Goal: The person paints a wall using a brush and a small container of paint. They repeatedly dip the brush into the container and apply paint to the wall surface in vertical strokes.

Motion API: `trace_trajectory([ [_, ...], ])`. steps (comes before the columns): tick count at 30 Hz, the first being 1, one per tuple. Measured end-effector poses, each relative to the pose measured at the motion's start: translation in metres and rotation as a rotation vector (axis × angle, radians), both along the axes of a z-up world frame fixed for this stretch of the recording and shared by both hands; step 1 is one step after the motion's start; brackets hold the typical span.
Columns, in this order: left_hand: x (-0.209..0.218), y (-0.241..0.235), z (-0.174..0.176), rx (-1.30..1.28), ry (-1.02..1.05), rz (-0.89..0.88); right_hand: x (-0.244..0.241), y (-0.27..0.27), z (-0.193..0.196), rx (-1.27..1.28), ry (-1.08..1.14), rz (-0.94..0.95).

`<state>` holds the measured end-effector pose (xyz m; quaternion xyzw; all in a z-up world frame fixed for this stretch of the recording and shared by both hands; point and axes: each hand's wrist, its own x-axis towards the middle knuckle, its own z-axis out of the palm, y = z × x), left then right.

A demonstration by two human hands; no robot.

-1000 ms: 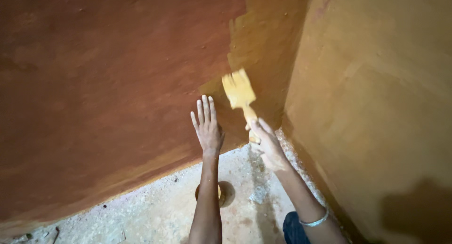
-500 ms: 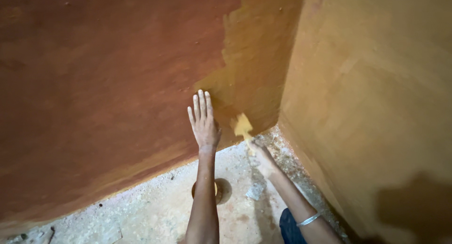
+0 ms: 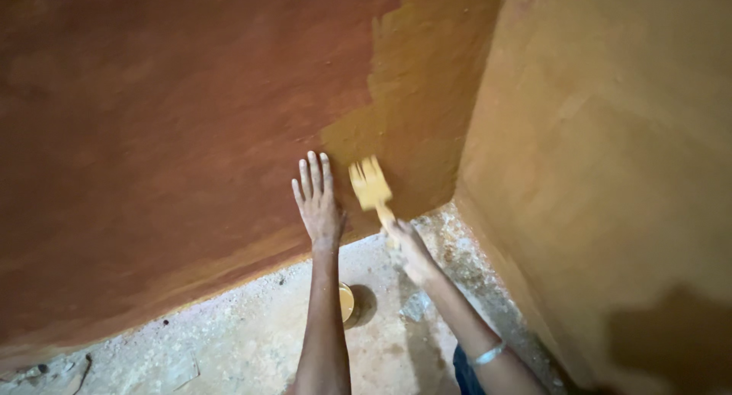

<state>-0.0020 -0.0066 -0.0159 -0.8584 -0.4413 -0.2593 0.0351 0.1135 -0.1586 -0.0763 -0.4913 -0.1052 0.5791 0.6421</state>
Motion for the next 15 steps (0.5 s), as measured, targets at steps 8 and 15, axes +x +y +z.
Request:
trace_trajectory([
  [8, -0.012, 0.011, -0.017, 0.058, 0.009, -0.017, -0.013, 0.013, 0.006, 0.039, 0.094, 0.051],
  [15, -0.016, 0.015, -0.034, 0.05, 0.06, 0.002, -0.015, 0.003, 0.099, 0.343, 0.001, -0.004],
])
